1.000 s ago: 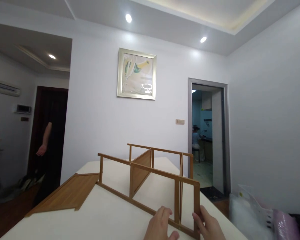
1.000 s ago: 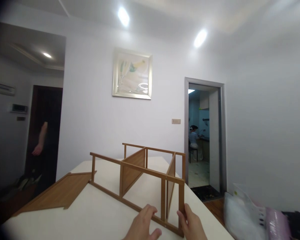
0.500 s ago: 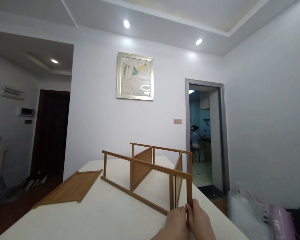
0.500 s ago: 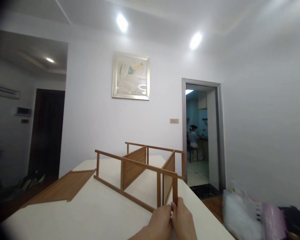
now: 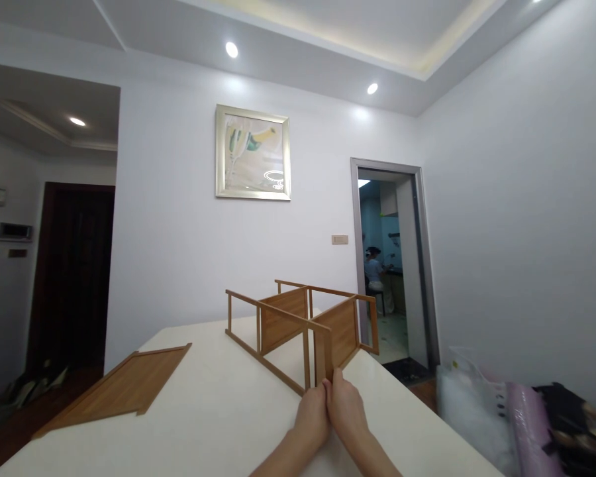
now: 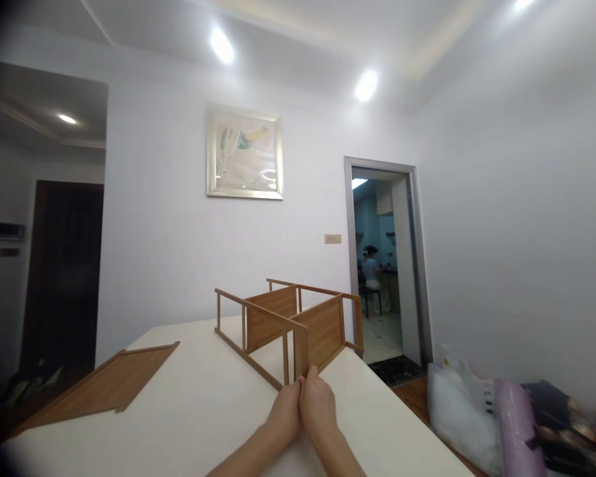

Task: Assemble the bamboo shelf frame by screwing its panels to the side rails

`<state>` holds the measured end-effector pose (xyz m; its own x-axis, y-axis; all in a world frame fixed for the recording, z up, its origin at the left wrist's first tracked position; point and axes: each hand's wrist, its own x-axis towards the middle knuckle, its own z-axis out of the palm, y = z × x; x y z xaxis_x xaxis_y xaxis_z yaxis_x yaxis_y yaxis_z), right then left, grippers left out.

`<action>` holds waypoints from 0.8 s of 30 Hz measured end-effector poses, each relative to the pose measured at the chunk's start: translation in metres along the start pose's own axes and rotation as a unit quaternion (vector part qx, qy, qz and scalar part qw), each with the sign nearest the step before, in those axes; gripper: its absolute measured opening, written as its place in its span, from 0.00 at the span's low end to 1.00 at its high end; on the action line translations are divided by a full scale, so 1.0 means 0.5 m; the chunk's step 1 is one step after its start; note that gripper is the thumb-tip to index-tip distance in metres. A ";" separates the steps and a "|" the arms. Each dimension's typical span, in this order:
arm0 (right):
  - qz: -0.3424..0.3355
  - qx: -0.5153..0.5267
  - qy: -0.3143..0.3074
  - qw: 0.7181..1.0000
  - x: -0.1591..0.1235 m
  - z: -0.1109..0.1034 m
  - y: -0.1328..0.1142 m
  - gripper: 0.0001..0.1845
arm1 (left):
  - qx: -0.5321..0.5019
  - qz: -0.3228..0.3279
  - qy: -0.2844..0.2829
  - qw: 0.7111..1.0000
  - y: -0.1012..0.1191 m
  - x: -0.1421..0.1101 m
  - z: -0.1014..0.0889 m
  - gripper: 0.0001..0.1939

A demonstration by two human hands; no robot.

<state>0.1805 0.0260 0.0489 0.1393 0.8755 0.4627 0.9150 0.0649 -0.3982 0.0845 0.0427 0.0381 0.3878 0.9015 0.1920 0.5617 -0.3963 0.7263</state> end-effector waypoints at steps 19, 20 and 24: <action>0.087 0.134 0.179 0.971 0.023 0.042 0.115 0.25 | 0.087 -0.042 0.155 0.983 -0.239 -0.187 -0.190 0.07; 0.085 0.148 0.174 0.970 0.028 0.049 0.119 0.26 | 0.080 -0.043 0.157 0.983 -0.245 -0.203 -0.199 0.07; 0.061 0.219 0.136 0.964 0.039 0.061 0.125 0.25 | 0.072 -0.049 0.174 0.981 -0.264 -0.260 -0.228 0.06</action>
<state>0.2290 0.0614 0.0090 0.3835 0.7355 0.5585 0.6466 0.2179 -0.7310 -0.1234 -0.0025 -0.0074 0.0674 0.9312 0.3582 0.6908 -0.3026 0.6567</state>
